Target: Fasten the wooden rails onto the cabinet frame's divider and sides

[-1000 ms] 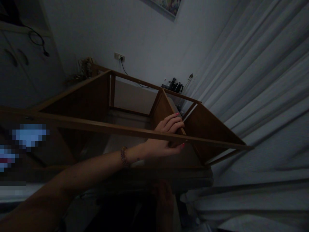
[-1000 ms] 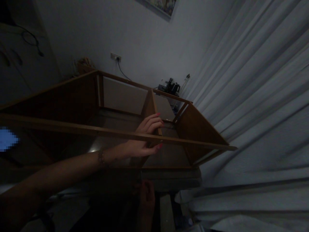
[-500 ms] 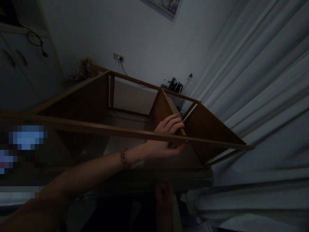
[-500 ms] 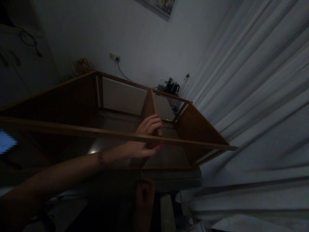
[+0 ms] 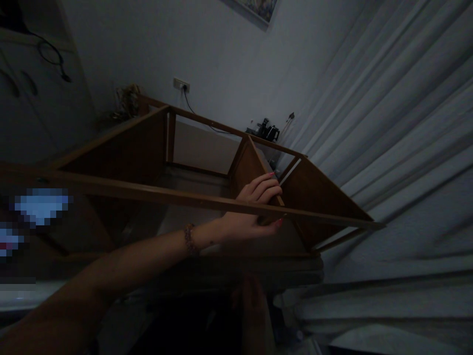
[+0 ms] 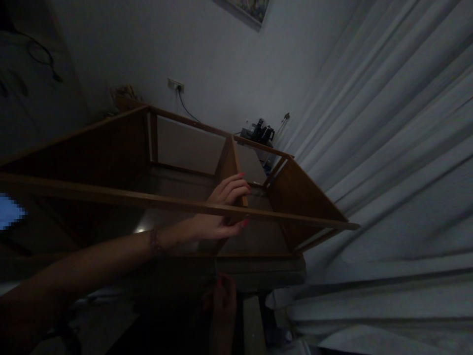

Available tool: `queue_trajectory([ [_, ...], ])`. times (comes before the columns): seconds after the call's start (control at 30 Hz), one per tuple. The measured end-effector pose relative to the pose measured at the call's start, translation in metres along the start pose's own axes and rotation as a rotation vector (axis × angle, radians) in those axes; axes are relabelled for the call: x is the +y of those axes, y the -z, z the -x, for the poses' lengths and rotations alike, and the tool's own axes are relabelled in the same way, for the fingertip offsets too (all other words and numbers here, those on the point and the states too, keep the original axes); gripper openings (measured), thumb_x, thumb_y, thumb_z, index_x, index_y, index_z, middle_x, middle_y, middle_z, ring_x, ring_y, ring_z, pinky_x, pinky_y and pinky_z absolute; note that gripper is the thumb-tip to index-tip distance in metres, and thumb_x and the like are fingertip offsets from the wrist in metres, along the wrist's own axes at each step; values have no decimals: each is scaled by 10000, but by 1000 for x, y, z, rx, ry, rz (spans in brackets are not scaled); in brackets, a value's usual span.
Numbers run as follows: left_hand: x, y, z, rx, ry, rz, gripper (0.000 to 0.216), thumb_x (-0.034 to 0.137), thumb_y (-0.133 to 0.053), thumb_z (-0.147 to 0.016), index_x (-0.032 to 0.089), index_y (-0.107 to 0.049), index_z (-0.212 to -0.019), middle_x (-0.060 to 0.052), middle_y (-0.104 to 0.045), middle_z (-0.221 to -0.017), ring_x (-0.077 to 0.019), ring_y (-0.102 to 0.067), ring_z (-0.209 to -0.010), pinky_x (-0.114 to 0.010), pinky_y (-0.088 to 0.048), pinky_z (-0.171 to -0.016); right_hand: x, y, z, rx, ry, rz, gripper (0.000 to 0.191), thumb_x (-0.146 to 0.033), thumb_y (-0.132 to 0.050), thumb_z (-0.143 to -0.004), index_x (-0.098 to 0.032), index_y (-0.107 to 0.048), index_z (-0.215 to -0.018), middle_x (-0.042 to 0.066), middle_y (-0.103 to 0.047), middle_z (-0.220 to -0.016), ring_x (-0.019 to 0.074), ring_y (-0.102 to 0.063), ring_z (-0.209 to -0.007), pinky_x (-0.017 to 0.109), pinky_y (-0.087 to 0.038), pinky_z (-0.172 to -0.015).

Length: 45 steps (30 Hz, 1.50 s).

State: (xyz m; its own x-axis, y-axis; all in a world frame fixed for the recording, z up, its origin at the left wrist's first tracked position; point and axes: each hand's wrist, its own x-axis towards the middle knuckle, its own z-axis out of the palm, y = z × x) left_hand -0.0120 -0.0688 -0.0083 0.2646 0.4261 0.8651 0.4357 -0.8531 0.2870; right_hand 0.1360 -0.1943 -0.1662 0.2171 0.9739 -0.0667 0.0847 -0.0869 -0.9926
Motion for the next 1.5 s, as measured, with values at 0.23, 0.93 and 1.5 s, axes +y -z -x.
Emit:
queue_trajectory([
  [0.23,-2,-1,0,7,-6,-17,581,425,-597,-821,215,-363,-1309,-138,-464,-1366,-320,-290,-1402,-544,-322,-1121,21,0,-4,71,65,-86,417,-611,-504,-848,-238,-671,-931,49,-705,-811,191,-671,-691,303,-518,-585],
  [0.93,0,-1,0,2,-2,-27,557,419,-596,-830,186,-383,-1288,-146,-471,-1354,-305,-285,-1404,-511,-314,-1138,15,9,-5,81,462,406,327,-457,-530,-909,-202,-711,-1006,105,-745,-992,206,-712,-859,302,-556,-745],
  [1.5,0,0,-1,24,-18,-14,538,395,-607,-812,196,-392,-1263,-141,-486,-1327,-309,-310,-1384,-506,-343,-1120,3,-2,-2,70,50,37,423,-596,-628,-758,-183,-689,-828,42,-745,-734,193,-706,-645,254,-554,-591],
])
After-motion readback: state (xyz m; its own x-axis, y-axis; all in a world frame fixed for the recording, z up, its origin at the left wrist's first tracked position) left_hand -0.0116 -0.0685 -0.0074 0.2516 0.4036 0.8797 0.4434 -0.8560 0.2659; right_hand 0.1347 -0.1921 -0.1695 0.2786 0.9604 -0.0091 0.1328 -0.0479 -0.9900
